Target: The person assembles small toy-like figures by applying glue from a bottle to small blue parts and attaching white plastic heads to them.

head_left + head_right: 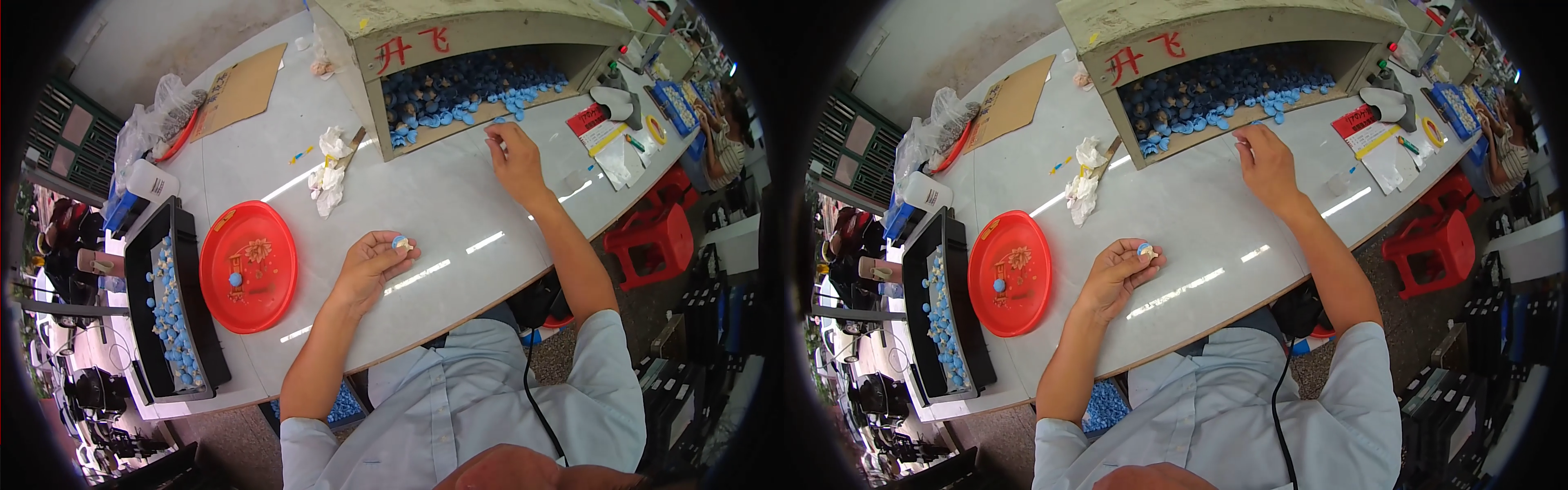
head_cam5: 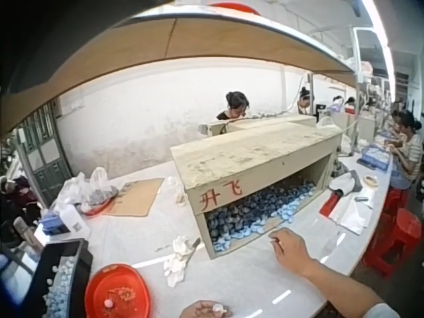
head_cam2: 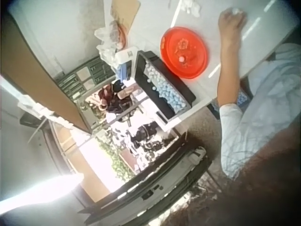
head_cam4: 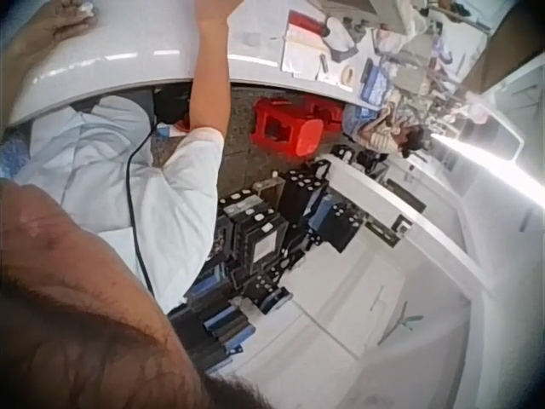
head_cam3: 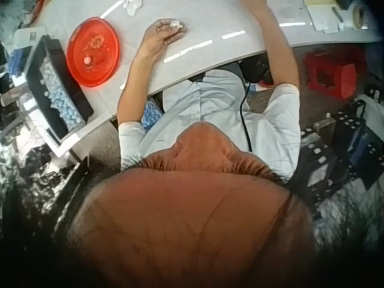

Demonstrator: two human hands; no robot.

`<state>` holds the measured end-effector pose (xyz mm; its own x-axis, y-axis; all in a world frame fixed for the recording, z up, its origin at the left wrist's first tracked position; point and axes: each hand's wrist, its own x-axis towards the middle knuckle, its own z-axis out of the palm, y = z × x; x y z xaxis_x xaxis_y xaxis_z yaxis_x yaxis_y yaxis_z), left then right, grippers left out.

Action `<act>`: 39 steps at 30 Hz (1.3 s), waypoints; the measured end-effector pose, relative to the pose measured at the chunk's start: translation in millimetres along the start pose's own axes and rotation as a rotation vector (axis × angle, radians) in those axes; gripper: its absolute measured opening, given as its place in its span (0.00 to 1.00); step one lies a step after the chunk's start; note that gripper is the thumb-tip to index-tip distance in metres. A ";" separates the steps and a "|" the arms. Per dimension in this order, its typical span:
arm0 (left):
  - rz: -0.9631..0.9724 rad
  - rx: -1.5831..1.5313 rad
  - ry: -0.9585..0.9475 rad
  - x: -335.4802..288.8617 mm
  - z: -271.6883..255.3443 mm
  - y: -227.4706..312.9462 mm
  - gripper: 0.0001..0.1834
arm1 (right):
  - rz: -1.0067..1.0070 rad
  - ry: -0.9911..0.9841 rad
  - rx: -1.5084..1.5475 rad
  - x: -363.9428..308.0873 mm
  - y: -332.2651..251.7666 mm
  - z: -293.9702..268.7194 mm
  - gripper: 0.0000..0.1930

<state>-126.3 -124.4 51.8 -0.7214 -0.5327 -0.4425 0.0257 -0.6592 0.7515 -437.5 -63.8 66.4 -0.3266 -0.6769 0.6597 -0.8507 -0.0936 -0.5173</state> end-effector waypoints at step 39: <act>0.102 -0.073 0.125 0.3 7.7 -7.0 0.16 | 0.469 -0.416 0.422 5.3 -46.5 40.7 0.11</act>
<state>-132.0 -115.8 50.1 -0.6208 -0.6579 -0.4264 0.1480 -0.6325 0.7603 -382.9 -92.8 71.6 -0.3617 -0.9267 0.1014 -0.4031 0.0574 -0.9134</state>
